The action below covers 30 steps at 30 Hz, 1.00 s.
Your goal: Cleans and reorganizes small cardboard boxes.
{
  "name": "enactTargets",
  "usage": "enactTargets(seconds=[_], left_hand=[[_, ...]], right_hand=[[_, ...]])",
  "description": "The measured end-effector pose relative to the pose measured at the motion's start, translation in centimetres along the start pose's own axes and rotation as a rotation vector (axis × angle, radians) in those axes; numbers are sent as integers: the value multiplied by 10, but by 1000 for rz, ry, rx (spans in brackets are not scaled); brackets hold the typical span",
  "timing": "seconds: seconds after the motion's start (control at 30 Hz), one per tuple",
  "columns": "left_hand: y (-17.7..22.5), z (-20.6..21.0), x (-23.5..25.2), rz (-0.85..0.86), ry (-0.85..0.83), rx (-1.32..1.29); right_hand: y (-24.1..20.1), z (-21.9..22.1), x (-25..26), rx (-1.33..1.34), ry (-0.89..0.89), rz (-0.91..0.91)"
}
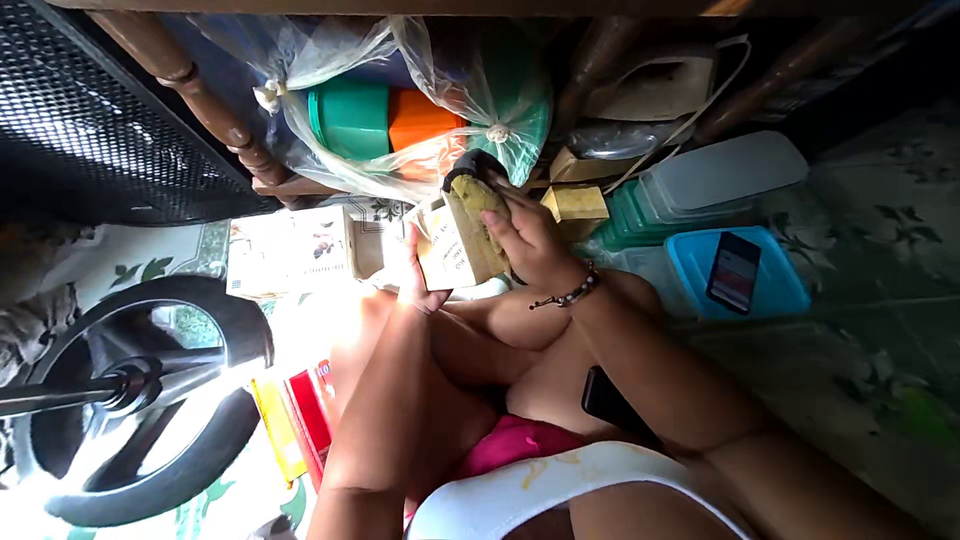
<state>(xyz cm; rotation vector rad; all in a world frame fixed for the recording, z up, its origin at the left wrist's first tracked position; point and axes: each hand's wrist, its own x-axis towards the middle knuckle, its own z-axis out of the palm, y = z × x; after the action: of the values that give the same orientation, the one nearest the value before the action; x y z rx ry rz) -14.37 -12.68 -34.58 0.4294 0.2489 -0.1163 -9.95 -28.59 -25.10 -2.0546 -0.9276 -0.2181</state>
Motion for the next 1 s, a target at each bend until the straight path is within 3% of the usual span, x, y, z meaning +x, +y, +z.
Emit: enactTargets(seconds=[0.13, 0.33, 0.43, 0.67, 0.7, 0.77, 0.83, 0.87, 0.93, 1.0], left_hand=[[-1, -1, -9, 27, -62, 144], [-8, 0, -13, 39, -56, 234], [-15, -5, -9, 81, -120, 189], [-10, -7, -5, 52, -48, 264], [-9, -8, -5, 47, -73, 254], [-10, -7, -4, 41, -78, 239], [-10, -7, 1, 66, -105, 221], [-10, -12, 5, 89, -179, 214], [-7, -12, 9, 94, -199, 118], [-1, -2, 9, 84, -83, 6]], right_hand=[[8, -5, 11, 15, 14, 136], [12, -41, 43, 287, -559, 541], [18, -37, 50, 459, -621, 666], [57, -12, 38, 893, -288, 892], [72, -7, 31, 1068, -265, 853], [128, 12, 15, 1446, -393, 520], [87, 3, 21, 1076, -121, 925], [78, 4, 22, 922, -25, 1018], [79, 11, 13, 881, 177, 1029], [82, 14, 3, 987, 348, 966]])
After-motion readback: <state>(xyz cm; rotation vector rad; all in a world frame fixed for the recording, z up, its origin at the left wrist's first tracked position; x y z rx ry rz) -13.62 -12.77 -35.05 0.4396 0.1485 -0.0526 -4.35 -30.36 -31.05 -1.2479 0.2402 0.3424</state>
